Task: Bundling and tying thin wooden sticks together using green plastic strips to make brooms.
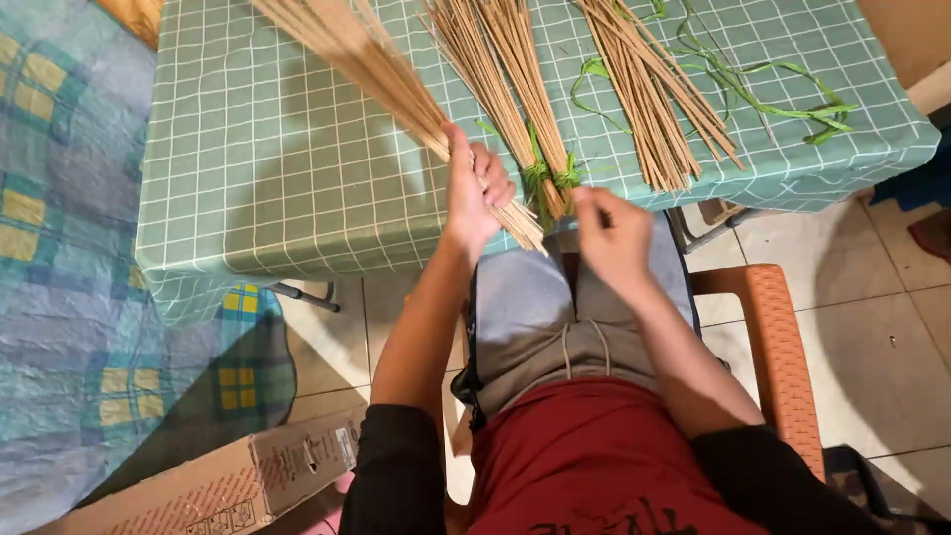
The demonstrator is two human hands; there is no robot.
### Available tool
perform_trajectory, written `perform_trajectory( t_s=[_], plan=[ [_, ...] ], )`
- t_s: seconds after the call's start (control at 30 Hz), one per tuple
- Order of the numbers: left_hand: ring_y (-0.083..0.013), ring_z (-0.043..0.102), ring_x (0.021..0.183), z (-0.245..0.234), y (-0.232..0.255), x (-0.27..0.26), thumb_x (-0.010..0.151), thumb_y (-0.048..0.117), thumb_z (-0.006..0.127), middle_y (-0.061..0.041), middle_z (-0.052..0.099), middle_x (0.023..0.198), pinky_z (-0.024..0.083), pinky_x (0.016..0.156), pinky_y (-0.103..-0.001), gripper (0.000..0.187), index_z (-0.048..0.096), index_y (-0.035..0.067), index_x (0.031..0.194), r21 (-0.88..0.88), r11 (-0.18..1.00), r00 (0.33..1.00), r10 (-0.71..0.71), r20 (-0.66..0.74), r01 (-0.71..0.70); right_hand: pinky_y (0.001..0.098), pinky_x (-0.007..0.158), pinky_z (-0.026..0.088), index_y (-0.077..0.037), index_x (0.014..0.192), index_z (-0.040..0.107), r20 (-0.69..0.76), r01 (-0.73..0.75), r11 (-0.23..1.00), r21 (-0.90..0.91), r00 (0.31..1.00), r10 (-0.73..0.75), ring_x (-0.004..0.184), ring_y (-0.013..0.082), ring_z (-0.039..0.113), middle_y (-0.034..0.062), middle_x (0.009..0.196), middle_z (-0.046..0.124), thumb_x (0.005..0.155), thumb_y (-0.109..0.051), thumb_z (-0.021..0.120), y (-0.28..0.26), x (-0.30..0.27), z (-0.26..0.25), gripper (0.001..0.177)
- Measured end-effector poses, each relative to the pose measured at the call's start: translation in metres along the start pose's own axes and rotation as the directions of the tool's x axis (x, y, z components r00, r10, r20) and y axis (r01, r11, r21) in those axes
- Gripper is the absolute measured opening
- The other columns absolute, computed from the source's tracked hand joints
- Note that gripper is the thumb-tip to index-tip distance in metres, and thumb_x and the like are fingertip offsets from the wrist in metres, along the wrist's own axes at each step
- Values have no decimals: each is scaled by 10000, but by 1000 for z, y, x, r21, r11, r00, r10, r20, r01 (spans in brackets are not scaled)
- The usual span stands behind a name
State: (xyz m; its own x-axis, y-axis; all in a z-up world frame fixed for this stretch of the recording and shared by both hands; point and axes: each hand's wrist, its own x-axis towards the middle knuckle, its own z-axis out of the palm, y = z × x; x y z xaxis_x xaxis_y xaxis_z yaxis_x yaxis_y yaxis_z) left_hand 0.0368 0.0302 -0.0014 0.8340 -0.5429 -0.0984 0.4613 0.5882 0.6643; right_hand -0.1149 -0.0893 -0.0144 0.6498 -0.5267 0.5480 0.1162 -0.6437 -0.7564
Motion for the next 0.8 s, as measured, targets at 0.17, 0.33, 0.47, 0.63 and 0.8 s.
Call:
perform_trajectory(
  t_s=[0.17,0.33,0.47,0.63,0.8],
  plan=[
    [-106,301,341,-4,-5,10,925,740,395,33,276,533,221,319,-216,660,321,194,562,-25,996,996,85,-12,-85,280,630,507,-39,1060,771,52,-180,866,467,983,176,662,171,609,101,714,677,1125,-170,422,42,-17,15,379],
    [-44,290,321,5,-12,-3,960,687,467,89,302,503,226,287,-179,608,347,243,562,-123,991,998,51,23,-48,327,643,526,-7,1084,757,-44,-106,869,483,988,146,724,210,650,139,774,680,1116,-336,377,50,-31,41,503],
    [-54,305,318,4,-25,-5,980,537,570,83,319,488,225,289,-189,565,368,237,546,-132,991,1000,21,18,-18,309,586,519,24,1085,727,2,-239,675,698,944,331,737,220,640,163,777,658,1075,-459,379,69,-37,58,596],
    [-74,287,297,4,-47,-1,958,302,616,62,244,497,204,256,-218,489,353,207,557,-229,972,998,-35,54,46,505,460,621,63,1114,683,167,-391,499,774,885,435,676,308,684,188,858,616,1039,-471,493,35,-38,48,572],
    [-92,263,302,-4,-39,3,895,235,631,43,245,492,219,271,-245,410,365,193,586,-143,986,995,-84,53,90,355,419,626,42,1293,425,463,-346,689,637,886,17,565,264,718,193,908,607,855,112,712,24,-26,33,529]
  ],
)
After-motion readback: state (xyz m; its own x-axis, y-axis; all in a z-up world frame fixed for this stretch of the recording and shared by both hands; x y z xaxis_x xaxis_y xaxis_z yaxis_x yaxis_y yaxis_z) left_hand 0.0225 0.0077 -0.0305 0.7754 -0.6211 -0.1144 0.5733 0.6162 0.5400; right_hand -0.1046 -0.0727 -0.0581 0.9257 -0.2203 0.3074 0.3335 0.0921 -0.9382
